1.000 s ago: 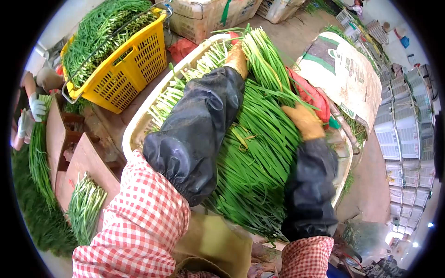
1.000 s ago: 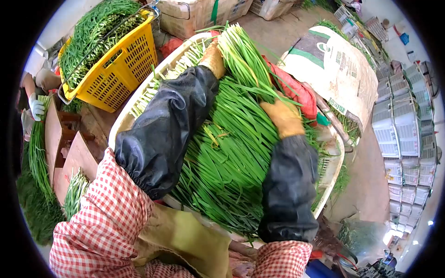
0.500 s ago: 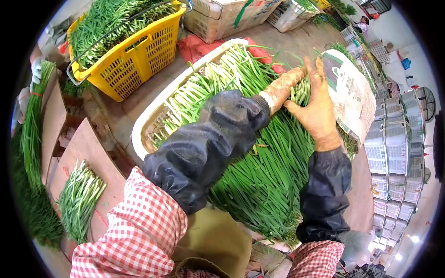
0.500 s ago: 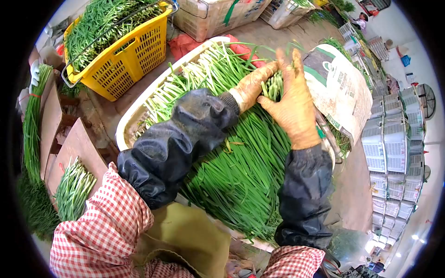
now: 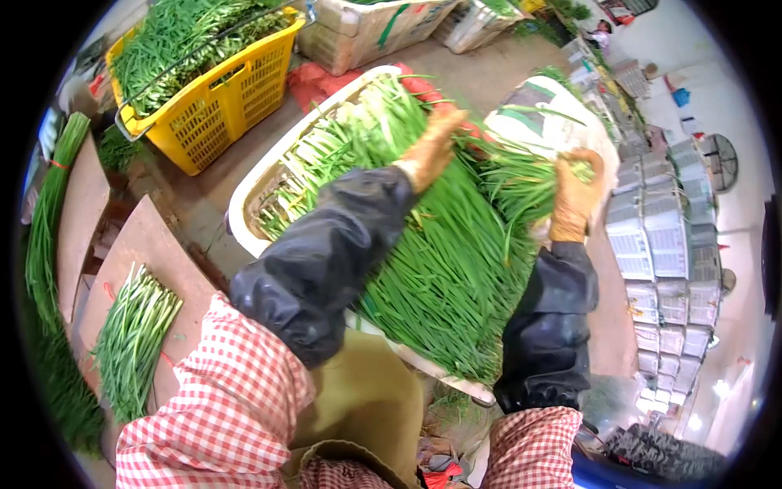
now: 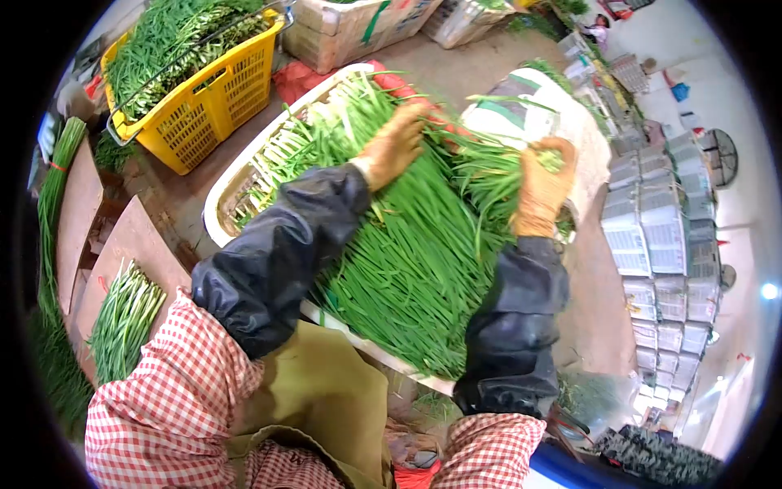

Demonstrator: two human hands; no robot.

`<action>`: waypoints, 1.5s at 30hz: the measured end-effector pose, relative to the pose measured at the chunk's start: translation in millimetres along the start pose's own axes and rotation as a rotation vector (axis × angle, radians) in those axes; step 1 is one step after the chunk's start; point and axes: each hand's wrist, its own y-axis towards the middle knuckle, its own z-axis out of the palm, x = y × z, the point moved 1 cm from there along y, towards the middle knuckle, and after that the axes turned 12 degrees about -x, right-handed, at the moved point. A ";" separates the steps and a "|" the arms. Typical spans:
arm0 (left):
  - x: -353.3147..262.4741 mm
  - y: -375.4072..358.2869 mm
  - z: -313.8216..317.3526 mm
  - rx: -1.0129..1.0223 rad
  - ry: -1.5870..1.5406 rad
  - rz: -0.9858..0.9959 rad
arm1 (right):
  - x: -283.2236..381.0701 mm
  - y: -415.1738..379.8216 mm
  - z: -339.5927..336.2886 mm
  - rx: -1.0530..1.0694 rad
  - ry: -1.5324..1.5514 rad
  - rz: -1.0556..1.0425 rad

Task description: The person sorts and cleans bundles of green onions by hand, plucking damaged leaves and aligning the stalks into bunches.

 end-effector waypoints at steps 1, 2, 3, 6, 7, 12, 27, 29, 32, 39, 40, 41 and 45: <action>-4.2 -5.7 -7.3 -0.020 -0.094 -0.039 | 3.9 19.0 -33.7 -0.073 -0.057 -0.018; -7.1 -11.5 -11.9 -0.034 -0.185 -0.093 | 15.6 38.1 -72.7 -0.111 -0.036 0.055; -9.3 -17.9 -14.1 -0.001 -0.064 -0.066 | 30.2 57.5 -116.2 -0.122 -0.074 0.049; -14.2 -32.7 -19.8 0.112 0.250 0.010 | 111.4 89.9 -234.2 -0.273 -0.131 0.084; -18.7 -48.9 -7.8 0.155 0.378 0.030 | 148.1 91.3 -263.1 -0.286 -0.273 0.064; 9.2 -137.4 76.8 0.698 0.547 -0.037 | 233.2 50.1 -362.1 -0.128 -0.676 0.078; 155.2 -439.1 176.9 1.094 0.642 -0.056 | 241.7 -99.6 -406.4 0.117 0.124 0.768; 159.3 -446.8 162.0 1.121 0.385 -0.078 | 208.2 -109.3 -401.3 0.086 0.264 0.758; 163.8 -468.7 161.3 0.750 0.357 -0.323 | 190.2 -125.4 -380.6 0.027 0.380 0.751; 182.7 -426.3 146.6 0.418 0.229 -0.380 | 192.0 -209.8 -364.0 0.089 -0.002 0.652; 180.2 -422.7 146.1 0.362 0.226 -0.401 | 205.5 -225.3 -359.1 0.070 0.200 0.748; 189.9 -407.4 139.2 0.431 0.344 -0.205 | 192.5 -248.4 -360.3 0.006 0.138 0.785; 177.2 -408.0 142.4 0.370 0.367 -0.357 | 207.5 -331.2 -357.1 -0.067 0.353 1.116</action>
